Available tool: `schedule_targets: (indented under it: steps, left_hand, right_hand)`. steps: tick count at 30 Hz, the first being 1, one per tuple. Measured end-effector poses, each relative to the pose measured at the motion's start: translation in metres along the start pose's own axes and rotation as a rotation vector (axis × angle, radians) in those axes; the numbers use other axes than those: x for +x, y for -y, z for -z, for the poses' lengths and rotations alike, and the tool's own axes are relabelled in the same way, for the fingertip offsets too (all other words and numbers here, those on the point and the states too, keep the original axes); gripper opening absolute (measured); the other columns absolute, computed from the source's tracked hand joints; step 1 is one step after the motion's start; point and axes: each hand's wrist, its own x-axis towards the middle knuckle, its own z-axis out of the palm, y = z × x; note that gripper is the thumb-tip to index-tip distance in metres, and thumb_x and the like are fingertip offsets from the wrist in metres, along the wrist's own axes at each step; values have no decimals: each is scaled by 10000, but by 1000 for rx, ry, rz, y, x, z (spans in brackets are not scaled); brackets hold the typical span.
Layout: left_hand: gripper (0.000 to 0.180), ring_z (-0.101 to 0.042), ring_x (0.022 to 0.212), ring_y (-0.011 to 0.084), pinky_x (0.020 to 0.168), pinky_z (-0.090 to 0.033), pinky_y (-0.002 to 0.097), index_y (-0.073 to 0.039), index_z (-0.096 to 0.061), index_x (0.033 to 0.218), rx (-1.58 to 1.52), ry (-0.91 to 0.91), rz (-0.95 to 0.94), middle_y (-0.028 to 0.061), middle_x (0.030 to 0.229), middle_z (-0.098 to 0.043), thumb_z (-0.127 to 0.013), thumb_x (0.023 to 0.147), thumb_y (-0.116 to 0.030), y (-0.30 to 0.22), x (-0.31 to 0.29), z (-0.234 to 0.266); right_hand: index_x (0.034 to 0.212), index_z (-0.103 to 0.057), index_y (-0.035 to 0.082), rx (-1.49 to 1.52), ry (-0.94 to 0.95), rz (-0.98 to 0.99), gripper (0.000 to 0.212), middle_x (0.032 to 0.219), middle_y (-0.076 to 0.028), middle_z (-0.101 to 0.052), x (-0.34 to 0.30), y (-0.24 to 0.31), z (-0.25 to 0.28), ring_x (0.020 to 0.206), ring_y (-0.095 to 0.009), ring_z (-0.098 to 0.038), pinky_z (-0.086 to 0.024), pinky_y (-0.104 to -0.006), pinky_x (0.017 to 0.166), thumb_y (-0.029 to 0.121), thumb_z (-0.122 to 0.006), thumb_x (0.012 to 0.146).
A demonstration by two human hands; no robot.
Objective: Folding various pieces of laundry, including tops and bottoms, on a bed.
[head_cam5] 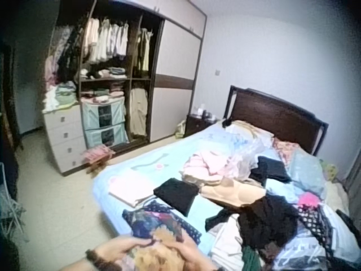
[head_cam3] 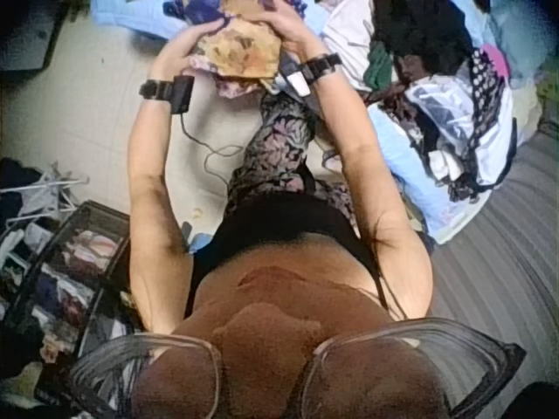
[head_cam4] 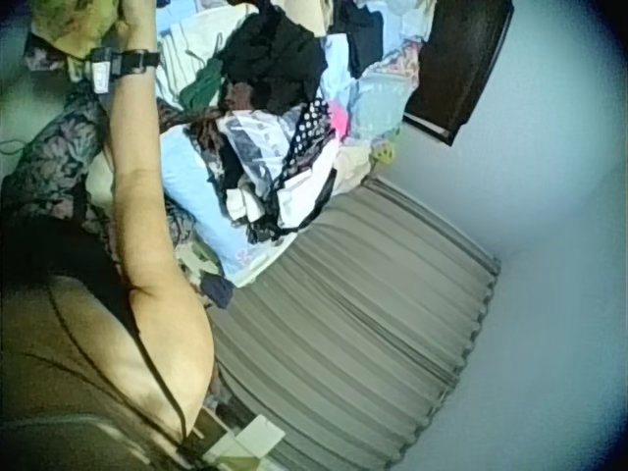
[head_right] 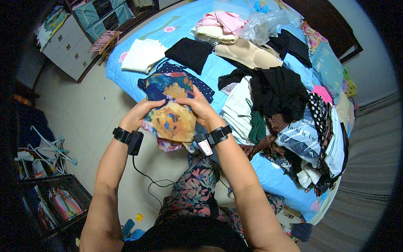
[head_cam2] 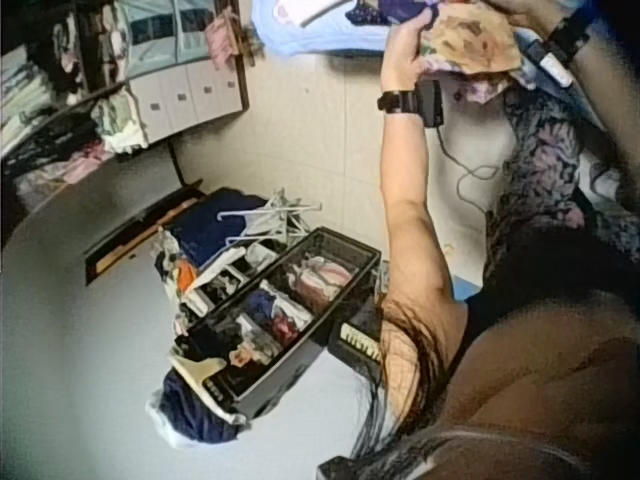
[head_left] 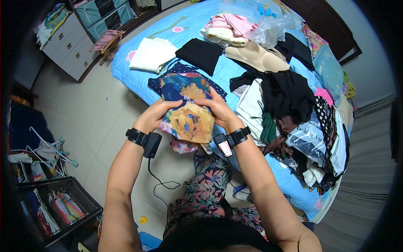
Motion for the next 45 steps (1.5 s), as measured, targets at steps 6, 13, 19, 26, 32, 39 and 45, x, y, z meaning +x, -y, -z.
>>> schedule_targets:
  steps: [6,13,19,26,32,39,45]
  left_hand:
    - [338,-697,971,273,818,-603,414,47,-539,1237,-35,-24,-204,181,1166,-653,-595,955,-131,-37,76,-36]
    - [296,-679,931,312,836,-578,469,74,-554,1184,-336,-140,-646,187,1096,-652,-627,934,-65,-70,214,-50]
    - [483,-614,914,242,690,-558,349,14,-412,1287,-68,-499,-391,151,1153,-561,-614,848,29,-57,273,49]
    - [353,-596,954,220,931,-538,341,37,-537,1228,-84,-379,-370,140,1074,-584,-637,895,-21,-21,167,-55]
    - [245,-604,890,168,794,-495,278,-1,-626,1077,354,310,-715,92,1024,-645,-647,845,-74,17,-63,-158]
    - [118,-509,470,183,431,-442,318,-120,-658,790,147,1387,-1058,110,727,-652,-644,904,-148,46,-215,-275]
    - [93,-406,464,126,431,-318,263,-202,-713,802,98,1292,-1103,41,677,-588,-698,866,-138,88,-262,-327]
  right_hand:
    - [1349,-427,63,336,-109,21,487,1305,-171,-538,-1,-35,104,1097,-290,-629,-559,-455,892,386,-518,996]
    - [1337,-430,90,399,-266,-91,429,1258,-176,-584,-23,-50,99,1046,-315,-647,-566,-448,853,350,-510,1006]
    - [1340,-439,84,425,-185,-100,424,1224,-166,-593,-9,-59,86,1029,-287,-651,-567,-419,853,323,-529,1001]
    - [1332,-457,94,381,-302,-54,415,1201,-125,-612,-29,-47,99,983,-223,-647,-554,-387,834,296,-566,986]
    - [1243,-569,71,188,-169,44,326,1083,-69,-674,-73,-37,65,888,-139,-647,-545,-271,763,249,-589,971]
    - [1225,-580,62,77,-331,93,297,1062,-60,-673,-187,-22,54,871,-108,-634,-530,-223,762,237,-560,987]
    - [1204,-595,60,145,-400,238,276,1082,-68,-669,-270,-31,63,900,-127,-626,-515,-276,819,231,-538,996]
